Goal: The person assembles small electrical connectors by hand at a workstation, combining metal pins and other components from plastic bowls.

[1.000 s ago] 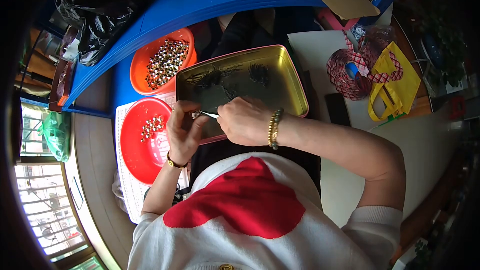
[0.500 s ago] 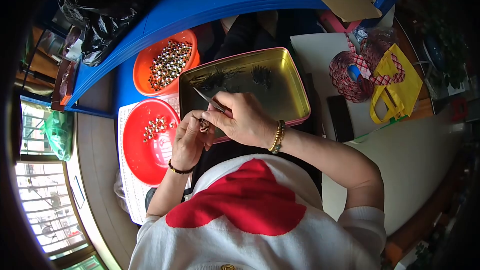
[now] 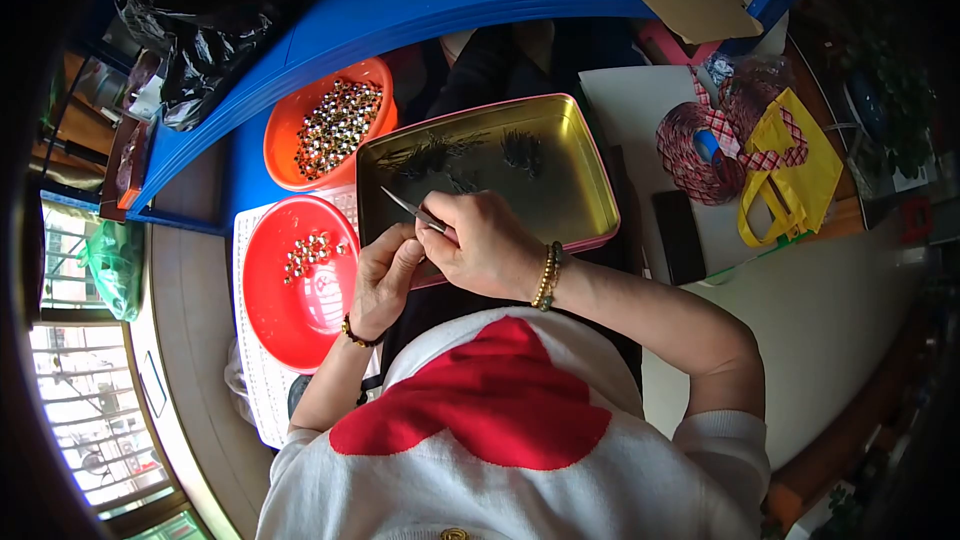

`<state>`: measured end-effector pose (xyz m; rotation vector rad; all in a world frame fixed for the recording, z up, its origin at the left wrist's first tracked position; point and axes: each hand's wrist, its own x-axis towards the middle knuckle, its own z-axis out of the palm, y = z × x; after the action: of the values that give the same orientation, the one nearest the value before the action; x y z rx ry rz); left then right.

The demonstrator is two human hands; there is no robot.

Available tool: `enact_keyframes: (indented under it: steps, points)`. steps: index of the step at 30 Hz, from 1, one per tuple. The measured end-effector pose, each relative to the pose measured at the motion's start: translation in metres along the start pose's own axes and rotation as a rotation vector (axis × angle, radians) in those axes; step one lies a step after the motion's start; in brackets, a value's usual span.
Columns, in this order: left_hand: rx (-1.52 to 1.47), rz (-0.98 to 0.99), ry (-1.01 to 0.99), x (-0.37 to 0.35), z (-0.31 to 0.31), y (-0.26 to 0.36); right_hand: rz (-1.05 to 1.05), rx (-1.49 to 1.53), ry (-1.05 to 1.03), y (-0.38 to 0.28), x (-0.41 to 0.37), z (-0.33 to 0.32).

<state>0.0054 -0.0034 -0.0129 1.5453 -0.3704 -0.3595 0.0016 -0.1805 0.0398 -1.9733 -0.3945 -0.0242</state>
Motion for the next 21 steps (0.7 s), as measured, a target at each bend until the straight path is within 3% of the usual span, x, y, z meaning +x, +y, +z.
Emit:
enact_keyframes:
  steps: [4,7,10,13,15,17,19,20,21]
  points:
    - [-0.152,-0.195,0.024,0.005,0.001,0.018,0.115,0.405,-0.076,0.008,0.006,-0.004]
    - [-0.301,-0.352,0.051,0.012,-0.013,0.018,0.259,0.407,-0.031,0.009,0.009,-0.029]
    - [-0.508,-0.423,0.082,0.022,-0.033,0.016,0.165,-0.157,-0.024,0.036,0.008,-0.055]
    - [-0.600,-0.443,0.150,0.050,-0.072,0.006,0.345,-0.500,-0.142,0.061,0.005,-0.070]
    - [-0.622,-0.286,0.185,0.080,-0.112,-0.010,0.335,-0.576,-0.196,0.066,0.005,-0.068]
    - [-0.621,-0.230,0.349,0.105,-0.140,-0.003,0.324,-0.640,-0.226,0.072,0.009,-0.063]
    - [-0.325,-0.123,0.435,0.111,-0.181,-0.028,0.311,-0.695,-0.235,0.079,0.016,-0.054]
    - [-0.428,-0.277,0.517,0.118,-0.214,-0.051,0.259,-0.698,-0.244,0.083,0.020,-0.052]
    - [-0.328,-0.246,0.601,0.109,-0.211,-0.049,0.253,-0.732,-0.253,0.082,0.024,-0.050]
